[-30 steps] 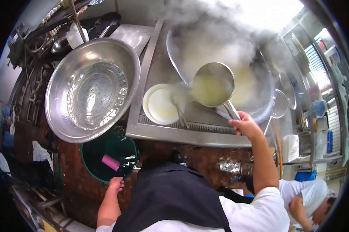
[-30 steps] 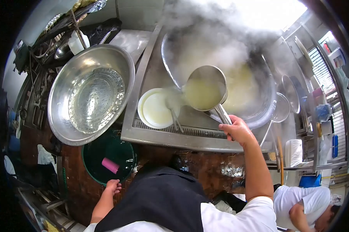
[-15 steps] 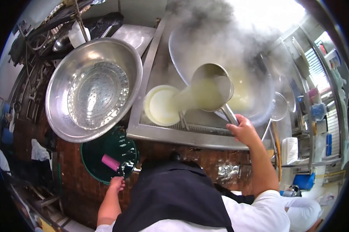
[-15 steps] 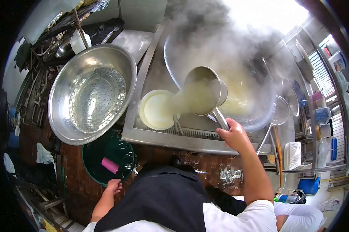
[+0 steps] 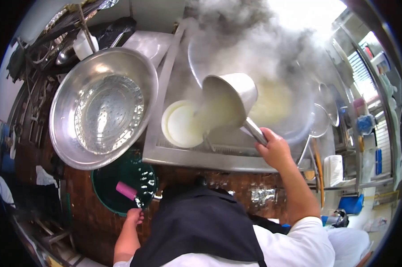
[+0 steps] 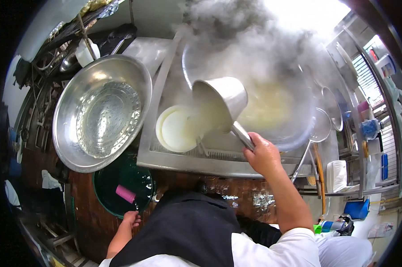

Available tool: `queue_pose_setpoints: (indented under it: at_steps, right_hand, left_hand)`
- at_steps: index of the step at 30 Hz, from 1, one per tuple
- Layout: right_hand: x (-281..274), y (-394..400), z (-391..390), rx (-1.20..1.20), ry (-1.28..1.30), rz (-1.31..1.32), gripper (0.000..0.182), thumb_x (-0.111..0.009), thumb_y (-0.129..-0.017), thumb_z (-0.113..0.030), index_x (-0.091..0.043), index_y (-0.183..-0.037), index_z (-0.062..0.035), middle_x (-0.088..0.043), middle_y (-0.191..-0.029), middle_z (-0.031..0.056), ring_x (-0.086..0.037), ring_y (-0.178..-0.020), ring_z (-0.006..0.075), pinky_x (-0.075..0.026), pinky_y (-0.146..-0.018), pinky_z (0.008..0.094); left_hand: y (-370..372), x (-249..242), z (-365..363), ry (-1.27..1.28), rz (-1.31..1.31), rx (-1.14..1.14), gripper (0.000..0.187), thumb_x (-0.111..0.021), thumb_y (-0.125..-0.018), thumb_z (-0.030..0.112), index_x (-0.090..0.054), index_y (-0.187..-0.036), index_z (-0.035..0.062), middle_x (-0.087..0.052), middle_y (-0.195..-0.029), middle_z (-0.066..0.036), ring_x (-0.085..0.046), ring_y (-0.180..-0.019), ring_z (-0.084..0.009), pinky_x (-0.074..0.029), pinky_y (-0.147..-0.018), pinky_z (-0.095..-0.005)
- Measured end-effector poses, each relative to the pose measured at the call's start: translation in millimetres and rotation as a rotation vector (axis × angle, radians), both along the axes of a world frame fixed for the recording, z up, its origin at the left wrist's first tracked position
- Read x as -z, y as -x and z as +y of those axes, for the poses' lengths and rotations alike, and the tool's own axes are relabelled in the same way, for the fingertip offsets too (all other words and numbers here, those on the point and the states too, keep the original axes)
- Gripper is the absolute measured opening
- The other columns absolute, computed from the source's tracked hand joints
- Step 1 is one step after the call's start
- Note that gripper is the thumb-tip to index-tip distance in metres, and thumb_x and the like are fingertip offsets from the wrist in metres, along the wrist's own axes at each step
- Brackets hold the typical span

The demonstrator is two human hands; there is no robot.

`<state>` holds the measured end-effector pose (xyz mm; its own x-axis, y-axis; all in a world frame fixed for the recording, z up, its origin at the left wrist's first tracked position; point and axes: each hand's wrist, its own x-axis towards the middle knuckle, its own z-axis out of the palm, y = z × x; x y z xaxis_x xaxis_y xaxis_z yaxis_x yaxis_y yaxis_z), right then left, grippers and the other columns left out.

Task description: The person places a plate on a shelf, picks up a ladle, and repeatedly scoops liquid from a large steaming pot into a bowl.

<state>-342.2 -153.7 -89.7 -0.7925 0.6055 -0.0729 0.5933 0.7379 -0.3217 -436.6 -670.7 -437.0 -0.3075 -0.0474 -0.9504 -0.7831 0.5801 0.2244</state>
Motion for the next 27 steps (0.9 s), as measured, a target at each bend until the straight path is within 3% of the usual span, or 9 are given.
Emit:
queue_pose_setpoints:
  at_steps: [5, 10, 14, 20, 25, 27]
  right_hand:
    - [20.6, 6.4, 26.4, 0.053, -0.016, 0.075, 0.039, -0.061, -0.078, -0.027, -0.053, -0.113, -0.0121, -0.062, -0.096, 0.0149, -0.057, -0.094, 0.0353, -0.045, -0.079, 0.0426]
    - [47.0, -7.5, 104.0, 0.193, 0.057, 0.145, 0.038, -0.060, -0.076, -0.027, -0.056, -0.109, -0.0096, -0.062, -0.095, 0.0179, -0.058, -0.092, 0.0357, -0.045, -0.080, 0.0416]
    - [79.5, -43.9, 200.7, 0.432, -0.109, 0.006, 0.036, -0.059, -0.073, -0.023, -0.058, -0.106, -0.0084, -0.063, -0.098, 0.0196, -0.060, -0.093, 0.0359, -0.047, -0.081, 0.0423]
    - [78.7, -73.0, 294.3, 0.667, -0.273, -0.322, 0.029, -0.055, -0.078, -0.020, -0.060, -0.104, -0.0077, -0.064, -0.103, 0.0172, -0.060, -0.098, 0.0350, -0.048, -0.083, 0.0429]
    - [114.5, -67.9, 310.9, 0.629, -0.206, -0.489, 0.027, -0.054, -0.079, -0.017, -0.065, -0.103, -0.0085, -0.063, -0.109, 0.0127, -0.060, -0.102, 0.0306, -0.048, -0.085, 0.0390]
    - [126.4, -52.9, 301.4, 0.547, 0.023, -0.567, 0.026, -0.055, -0.077, -0.016, -0.066, -0.097, -0.0053, -0.066, -0.098, 0.0144, -0.064, -0.092, 0.0298, -0.050, -0.080, 0.0375]
  left_hand:
    - [0.5, -5.9, 5.4, 0.021, -0.016, -0.007, 0.018, -0.053, -0.086, 0.027, -0.056, -0.093, 0.0107, -0.059, -0.077, -0.003, -0.056, -0.059, -0.0147, -0.044, -0.049, -0.0325]
    - [4.7, -11.5, 19.9, 0.033, 0.003, -0.005, 0.021, -0.053, -0.086, 0.028, -0.055, -0.099, 0.0106, -0.059, -0.081, -0.004, -0.057, -0.061, -0.0159, -0.044, -0.049, -0.0322]
    - [-0.6, -22.2, 44.0, 0.031, 0.039, -0.032, 0.023, -0.053, -0.087, 0.027, -0.054, -0.103, 0.0118, -0.059, -0.084, -0.004, -0.057, -0.063, -0.0151, -0.045, -0.049, -0.0305]
    - [-19.0, -44.3, 77.4, 0.027, 0.069, -0.044, 0.021, -0.055, -0.086, 0.026, -0.055, -0.102, 0.0114, -0.060, -0.082, -0.003, -0.057, -0.062, -0.0134, -0.045, -0.047, -0.0279]
    - [-36.2, -46.9, 78.2, 0.032, 0.055, -0.058, 0.021, -0.055, -0.086, 0.025, -0.056, -0.100, 0.0106, -0.060, -0.079, -0.003, -0.057, -0.060, -0.0122, -0.044, -0.044, -0.0260]
    - [-41.7, -44.0, 75.8, 0.054, 0.052, -0.065, 0.020, -0.055, -0.086, 0.024, -0.056, -0.101, 0.0109, -0.059, -0.079, -0.002, -0.056, -0.059, -0.0118, -0.043, -0.044, -0.0255]
